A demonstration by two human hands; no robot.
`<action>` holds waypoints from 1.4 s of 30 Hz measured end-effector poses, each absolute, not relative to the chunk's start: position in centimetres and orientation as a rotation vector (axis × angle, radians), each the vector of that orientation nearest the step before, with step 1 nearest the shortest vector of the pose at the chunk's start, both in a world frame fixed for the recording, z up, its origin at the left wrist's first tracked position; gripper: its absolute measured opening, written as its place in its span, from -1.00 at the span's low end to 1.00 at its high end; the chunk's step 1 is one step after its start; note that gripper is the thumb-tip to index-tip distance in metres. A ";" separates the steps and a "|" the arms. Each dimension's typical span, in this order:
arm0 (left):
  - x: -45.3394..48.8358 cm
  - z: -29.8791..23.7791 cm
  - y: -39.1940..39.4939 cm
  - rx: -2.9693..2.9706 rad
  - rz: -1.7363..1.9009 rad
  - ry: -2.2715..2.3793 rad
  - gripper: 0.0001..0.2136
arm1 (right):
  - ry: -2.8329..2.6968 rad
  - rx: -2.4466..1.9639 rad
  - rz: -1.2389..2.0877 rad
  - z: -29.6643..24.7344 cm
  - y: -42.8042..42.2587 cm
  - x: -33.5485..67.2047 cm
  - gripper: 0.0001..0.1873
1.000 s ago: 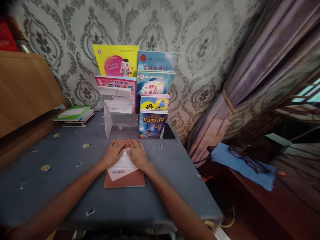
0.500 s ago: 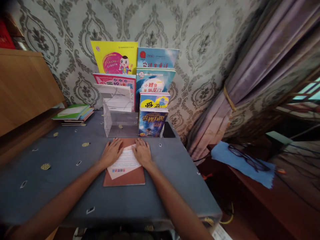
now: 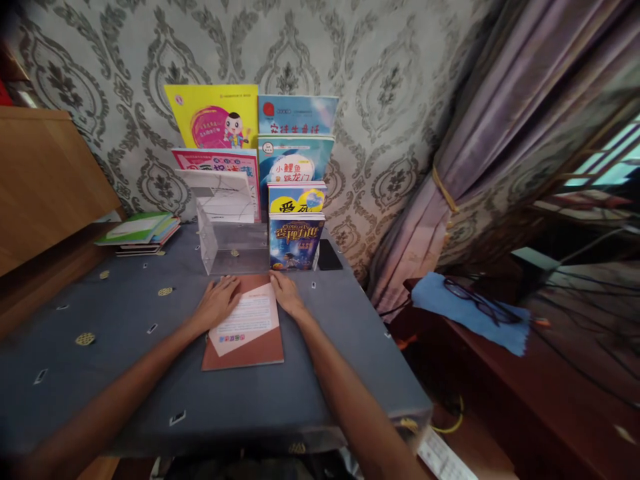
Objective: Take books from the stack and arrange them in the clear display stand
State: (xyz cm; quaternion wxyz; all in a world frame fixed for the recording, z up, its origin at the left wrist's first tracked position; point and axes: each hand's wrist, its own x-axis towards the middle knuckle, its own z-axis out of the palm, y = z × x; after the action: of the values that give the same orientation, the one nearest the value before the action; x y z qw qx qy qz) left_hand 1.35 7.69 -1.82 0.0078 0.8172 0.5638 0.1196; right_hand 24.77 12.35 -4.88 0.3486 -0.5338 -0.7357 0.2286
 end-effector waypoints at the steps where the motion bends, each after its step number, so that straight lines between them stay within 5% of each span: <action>1: 1.3 -1.8 7.9 2.573 0.378 1.729 -0.55 | -1.899 -1.379 0.598 -4.9 12.4 24.8 -0.59; 42: 6.0 -0.5 4.9 2.777 0.294 1.057 -0.56 | -1.942 -1.371 0.583 -4.1 12.3 24.5 -0.60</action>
State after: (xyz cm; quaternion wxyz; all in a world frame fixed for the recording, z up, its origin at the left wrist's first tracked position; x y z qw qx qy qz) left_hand 5.99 4.86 -0.46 0.0781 0.9272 0.3528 0.0981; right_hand 24.54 12.27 -4.05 0.3399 -0.5269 -0.7461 0.2241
